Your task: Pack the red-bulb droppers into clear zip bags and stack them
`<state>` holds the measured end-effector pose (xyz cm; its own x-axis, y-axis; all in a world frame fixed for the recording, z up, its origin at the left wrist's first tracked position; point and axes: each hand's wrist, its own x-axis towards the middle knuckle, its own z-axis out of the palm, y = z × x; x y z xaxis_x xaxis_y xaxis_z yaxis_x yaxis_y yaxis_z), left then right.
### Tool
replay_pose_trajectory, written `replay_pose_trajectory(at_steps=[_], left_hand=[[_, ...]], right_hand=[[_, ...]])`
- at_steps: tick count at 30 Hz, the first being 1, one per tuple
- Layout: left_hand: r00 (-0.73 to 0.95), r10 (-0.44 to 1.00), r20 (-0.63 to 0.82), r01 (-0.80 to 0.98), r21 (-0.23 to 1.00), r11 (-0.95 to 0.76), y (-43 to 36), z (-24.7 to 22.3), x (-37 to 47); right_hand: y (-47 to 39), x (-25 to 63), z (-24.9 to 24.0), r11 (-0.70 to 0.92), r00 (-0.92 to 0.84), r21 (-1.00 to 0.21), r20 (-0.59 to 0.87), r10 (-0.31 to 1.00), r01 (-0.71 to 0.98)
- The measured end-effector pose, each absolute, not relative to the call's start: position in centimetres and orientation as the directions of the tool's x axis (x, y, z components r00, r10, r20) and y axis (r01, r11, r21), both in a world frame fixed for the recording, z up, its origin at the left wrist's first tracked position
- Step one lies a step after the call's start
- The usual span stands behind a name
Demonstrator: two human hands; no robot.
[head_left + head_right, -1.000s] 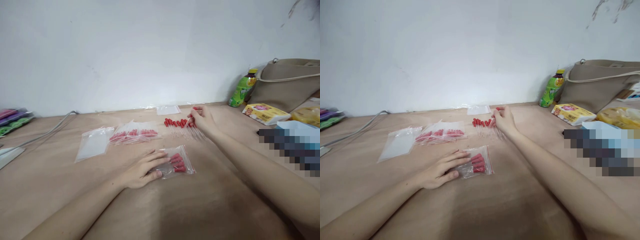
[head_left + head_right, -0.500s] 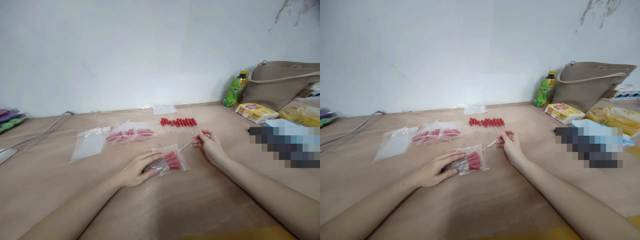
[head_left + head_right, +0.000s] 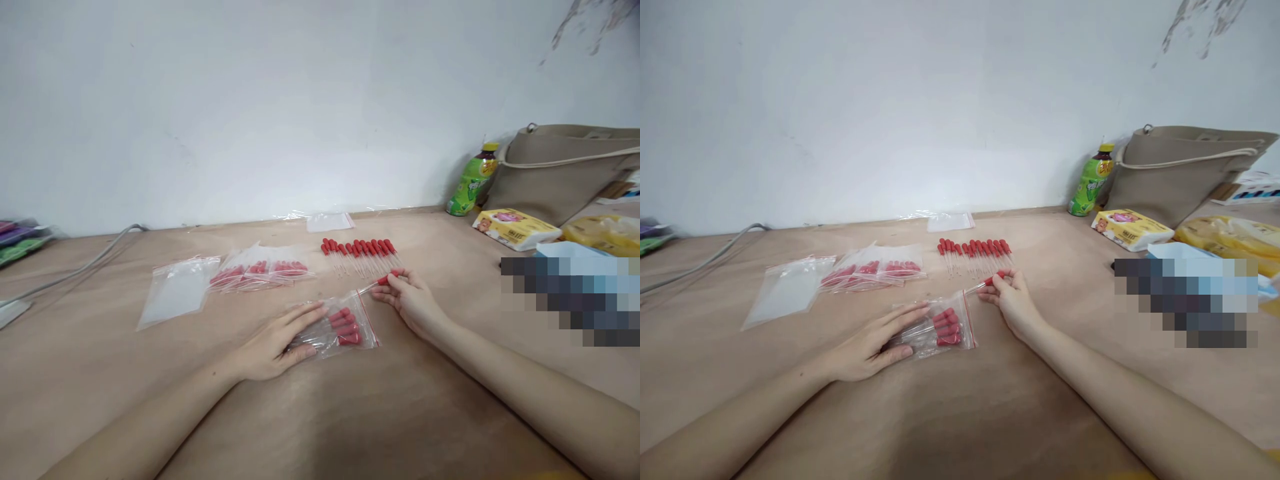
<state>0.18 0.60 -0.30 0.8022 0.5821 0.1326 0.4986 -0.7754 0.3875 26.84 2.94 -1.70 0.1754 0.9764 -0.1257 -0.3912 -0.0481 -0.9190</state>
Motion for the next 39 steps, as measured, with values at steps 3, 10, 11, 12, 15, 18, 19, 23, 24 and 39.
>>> replay_pose_trajectory(at_steps=[3,10,11,12,15,18,19,23,24,39], left_hand=[[0.807,0.576,0.129,0.493,0.390,-0.778,0.6,-0.2,0.2],[0.808,0.578,0.110,0.501,0.386,-0.774,0.7,-0.1,0.2],[0.809,0.577,0.108,0.500,0.388,-0.774,0.7,0.0,0.3],[0.810,0.576,0.108,0.498,0.391,-0.774,0.6,0.0,0.3],[0.814,0.572,0.107,0.491,0.400,-0.774,0.6,0.2,0.4],[0.814,0.568,0.122,0.483,0.400,-0.779,0.6,0.1,0.4],[0.814,0.566,0.127,0.480,0.399,-0.781,0.7,0.0,0.4],[0.815,0.567,0.121,0.484,0.395,-0.780,0.7,-0.3,0.3],[0.814,0.569,0.115,0.488,0.395,-0.778,0.7,-0.3,0.3],[0.817,0.561,0.135,0.476,0.391,-0.788,0.7,-0.6,0.2]], right_hand=[[2.5,26.4,-1.5,-0.120,0.023,-0.927,-0.137,0.990,-0.356],[2.2,26.9,-1.3,-0.131,-0.302,-0.991,-0.128,0.945,0.008],[2.3,26.9,-1.4,-0.134,-0.335,-0.990,-0.137,0.932,0.033],[2.3,26.8,-1.4,-0.135,-0.354,-0.990,-0.142,0.924,0.045],[2.4,26.2,-1.5,-0.112,-0.360,-0.992,-0.128,0.924,0.067],[2.4,25.5,-1.7,-0.055,-0.420,-0.994,-0.088,0.903,0.089],[2.4,25.4,-1.7,-0.041,-0.449,-0.996,-0.071,0.891,0.078],[2.5,25.2,-2.0,0.013,-0.452,-0.999,-0.003,0.892,0.034],[2.5,25.2,-2.1,0.033,-0.426,-0.997,0.001,0.905,0.067],[2.6,25.5,-1.2,-0.113,-0.233,-0.937,-0.196,0.952,0.330]])
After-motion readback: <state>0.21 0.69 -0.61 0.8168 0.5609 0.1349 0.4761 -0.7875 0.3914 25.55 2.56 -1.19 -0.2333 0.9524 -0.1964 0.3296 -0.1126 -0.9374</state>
